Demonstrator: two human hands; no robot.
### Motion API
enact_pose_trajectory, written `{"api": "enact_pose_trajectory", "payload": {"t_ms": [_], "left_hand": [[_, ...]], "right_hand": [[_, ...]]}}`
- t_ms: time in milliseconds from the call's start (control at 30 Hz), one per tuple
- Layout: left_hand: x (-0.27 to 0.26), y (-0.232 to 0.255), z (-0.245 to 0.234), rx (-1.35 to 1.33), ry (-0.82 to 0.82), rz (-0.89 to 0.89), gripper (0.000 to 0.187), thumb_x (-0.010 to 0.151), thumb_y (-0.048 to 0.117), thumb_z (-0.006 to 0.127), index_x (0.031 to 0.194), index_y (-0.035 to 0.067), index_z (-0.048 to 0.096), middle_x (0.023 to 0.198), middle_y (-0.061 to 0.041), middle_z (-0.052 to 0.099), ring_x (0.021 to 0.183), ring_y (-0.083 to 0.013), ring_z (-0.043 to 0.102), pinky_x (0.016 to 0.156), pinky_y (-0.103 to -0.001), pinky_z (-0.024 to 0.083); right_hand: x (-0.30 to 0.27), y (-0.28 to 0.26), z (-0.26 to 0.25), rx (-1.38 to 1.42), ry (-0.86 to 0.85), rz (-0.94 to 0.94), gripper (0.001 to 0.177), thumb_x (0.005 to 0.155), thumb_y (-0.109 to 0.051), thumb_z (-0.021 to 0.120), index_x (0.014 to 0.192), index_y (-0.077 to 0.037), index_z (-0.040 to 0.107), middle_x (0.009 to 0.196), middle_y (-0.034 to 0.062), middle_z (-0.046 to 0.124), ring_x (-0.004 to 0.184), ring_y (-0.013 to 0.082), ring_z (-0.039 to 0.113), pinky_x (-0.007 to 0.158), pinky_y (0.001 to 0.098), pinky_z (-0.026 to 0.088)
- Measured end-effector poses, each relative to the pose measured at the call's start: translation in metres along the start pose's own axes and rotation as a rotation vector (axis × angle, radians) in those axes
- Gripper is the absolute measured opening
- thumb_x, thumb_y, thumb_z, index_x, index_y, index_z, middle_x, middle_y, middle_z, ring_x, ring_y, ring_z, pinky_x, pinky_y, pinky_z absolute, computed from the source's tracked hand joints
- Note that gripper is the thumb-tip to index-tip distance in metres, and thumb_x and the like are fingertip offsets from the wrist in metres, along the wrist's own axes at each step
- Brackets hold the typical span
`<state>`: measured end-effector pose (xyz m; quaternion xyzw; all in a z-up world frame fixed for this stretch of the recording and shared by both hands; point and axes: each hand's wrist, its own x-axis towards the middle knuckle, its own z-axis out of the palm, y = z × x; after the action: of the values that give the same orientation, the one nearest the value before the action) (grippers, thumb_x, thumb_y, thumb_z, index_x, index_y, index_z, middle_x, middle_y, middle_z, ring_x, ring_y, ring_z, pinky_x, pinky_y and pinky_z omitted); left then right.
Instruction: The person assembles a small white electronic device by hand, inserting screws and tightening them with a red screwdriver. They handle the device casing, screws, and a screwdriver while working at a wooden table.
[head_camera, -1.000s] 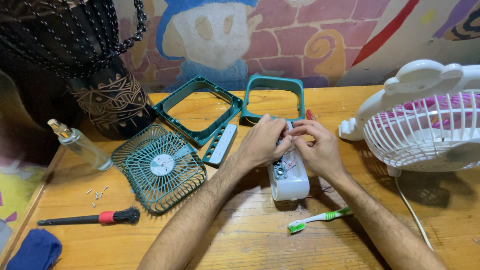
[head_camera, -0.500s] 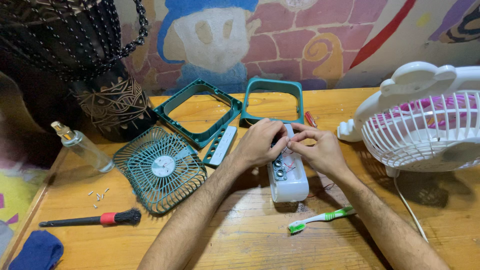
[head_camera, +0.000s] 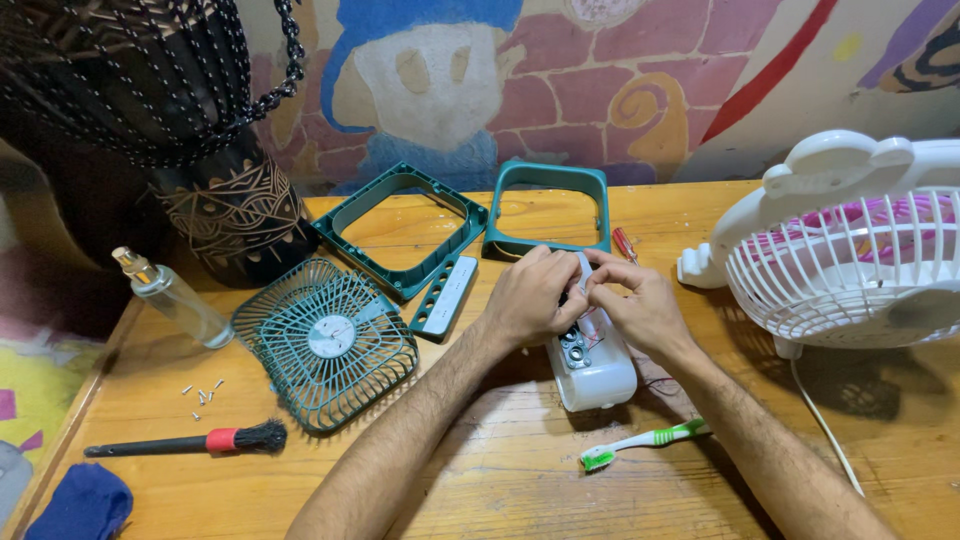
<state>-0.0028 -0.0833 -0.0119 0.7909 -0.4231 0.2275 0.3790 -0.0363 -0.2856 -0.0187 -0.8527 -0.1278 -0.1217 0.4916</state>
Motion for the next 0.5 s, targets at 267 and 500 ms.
{"api": "enact_pose_trajectory", "payload": {"t_ms": [267,500], "left_hand": [[-0.001,-0.004,0.003,-0.033,0.070,0.009,0.017,0.091,0.022,0.062,0.094,0.006,0.057,0.085,-0.012,0.063,0.083,-0.0324,0.061,0.074,-0.045,0.052],[-0.001,-0.002,-0.001,-0.089,0.032,-0.068,0.015,0.093,0.021,0.062,0.089,0.007,0.056,0.079,-0.009,0.062,0.079,-0.0288,0.062,0.071,-0.044,0.051]], "right_hand": [[-0.001,0.005,0.001,0.105,-0.037,0.081,0.018,0.091,-0.012,0.065,0.079,0.001,0.068,0.148,0.0152,0.062,0.125,0.0171,0.063,0.104,0.0337,0.047],[-0.001,-0.023,-0.011,-0.027,-0.070,0.121,0.023,0.094,-0.026,0.068,0.095,-0.004,0.075,0.144,0.0123,0.064,0.125,0.0163,0.063,0.093,0.0357,0.055]]}}
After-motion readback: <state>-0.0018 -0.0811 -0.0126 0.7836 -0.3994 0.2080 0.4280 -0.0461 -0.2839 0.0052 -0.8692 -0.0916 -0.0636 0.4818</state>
